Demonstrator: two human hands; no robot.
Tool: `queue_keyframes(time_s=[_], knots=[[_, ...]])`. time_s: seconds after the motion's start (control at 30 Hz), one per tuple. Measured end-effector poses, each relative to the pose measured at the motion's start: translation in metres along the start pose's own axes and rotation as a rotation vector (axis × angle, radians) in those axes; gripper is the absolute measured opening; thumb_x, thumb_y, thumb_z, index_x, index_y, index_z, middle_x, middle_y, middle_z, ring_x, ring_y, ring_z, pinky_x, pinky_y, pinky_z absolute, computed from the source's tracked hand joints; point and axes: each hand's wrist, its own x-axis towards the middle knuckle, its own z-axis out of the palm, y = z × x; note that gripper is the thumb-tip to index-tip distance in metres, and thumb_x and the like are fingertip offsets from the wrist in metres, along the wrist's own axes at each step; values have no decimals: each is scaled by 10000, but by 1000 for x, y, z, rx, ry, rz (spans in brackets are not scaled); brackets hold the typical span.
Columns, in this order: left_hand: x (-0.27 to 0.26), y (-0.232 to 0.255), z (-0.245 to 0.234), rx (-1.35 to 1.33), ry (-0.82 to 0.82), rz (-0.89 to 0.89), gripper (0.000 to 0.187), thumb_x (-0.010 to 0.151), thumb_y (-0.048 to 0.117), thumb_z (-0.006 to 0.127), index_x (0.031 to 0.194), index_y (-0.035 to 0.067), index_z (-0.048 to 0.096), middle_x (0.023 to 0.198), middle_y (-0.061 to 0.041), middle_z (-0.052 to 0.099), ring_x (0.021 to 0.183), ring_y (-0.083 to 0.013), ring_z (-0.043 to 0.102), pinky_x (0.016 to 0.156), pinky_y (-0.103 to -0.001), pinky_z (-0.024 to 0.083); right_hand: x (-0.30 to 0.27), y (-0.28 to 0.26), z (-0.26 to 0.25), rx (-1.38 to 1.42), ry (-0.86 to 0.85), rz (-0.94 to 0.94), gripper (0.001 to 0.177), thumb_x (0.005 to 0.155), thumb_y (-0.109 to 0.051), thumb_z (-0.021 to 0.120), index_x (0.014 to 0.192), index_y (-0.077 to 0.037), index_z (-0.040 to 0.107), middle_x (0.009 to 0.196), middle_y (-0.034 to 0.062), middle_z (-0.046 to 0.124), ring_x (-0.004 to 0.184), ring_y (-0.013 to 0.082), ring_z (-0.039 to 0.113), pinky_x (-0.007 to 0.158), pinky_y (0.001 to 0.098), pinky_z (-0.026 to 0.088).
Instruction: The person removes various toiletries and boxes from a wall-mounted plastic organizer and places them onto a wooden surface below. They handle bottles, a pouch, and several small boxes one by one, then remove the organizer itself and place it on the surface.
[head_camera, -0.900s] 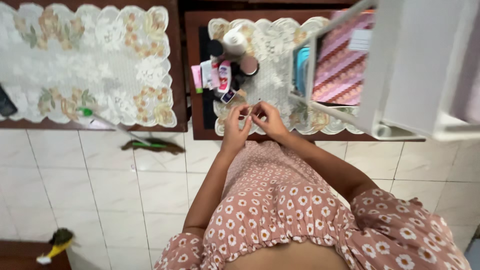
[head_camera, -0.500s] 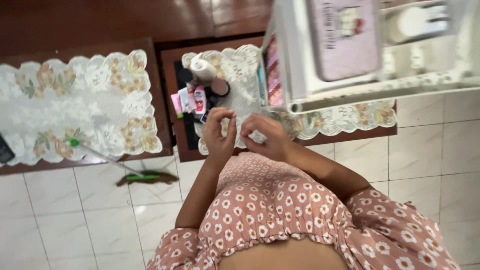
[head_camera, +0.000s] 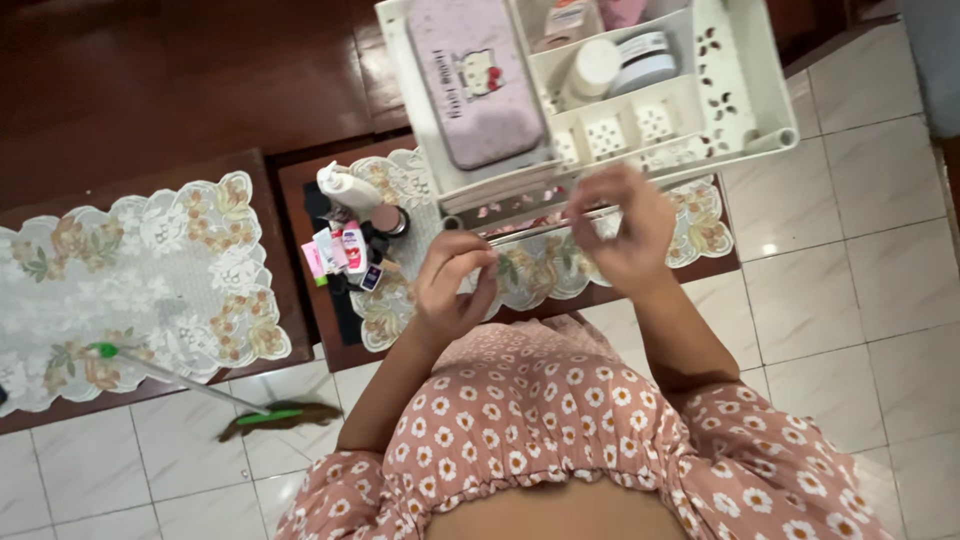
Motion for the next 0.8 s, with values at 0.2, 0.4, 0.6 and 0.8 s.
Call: queue_keyframes(time_s=[0.2,0.4,0.6,0.8], knots=[[12,5,42,-37,-18,-8,257,885,-106,728,1095,1,626,1046,-148,641,936,-297,663,819,-368,557,42,39,-10,-264,91,128,376,946,-38,797,1278,-22,621,1294,156,597,1192,314,612,971,408,527],[21,9,71,-122,-85,-136,305,959,-30,698,1240,41,604,1298,-149,611,1233,-328,638,1073,-420,539,56,64,0,-338,54,77,523,962,-132,831,1400,-26,566,1386,164,543,1247,386,590,1060,454,511],[29,12,86,-95,-114,-159,331,996,12,686,1301,58,565,1479,-161,512,1406,-352,541,1171,-440,504,58,67,-1,-239,13,99,444,998,-159,802,1361,-21,586,1343,179,597,1131,373,654,967,420,548],[27,9,91,-88,-103,-211,344,1000,32,697,1319,55,569,1508,-178,480,1390,-323,551,1128,-421,551,59,73,0,-256,38,86,402,996,-191,805,1298,-1,619,1186,163,684,1011,329,688,913,419,552]])
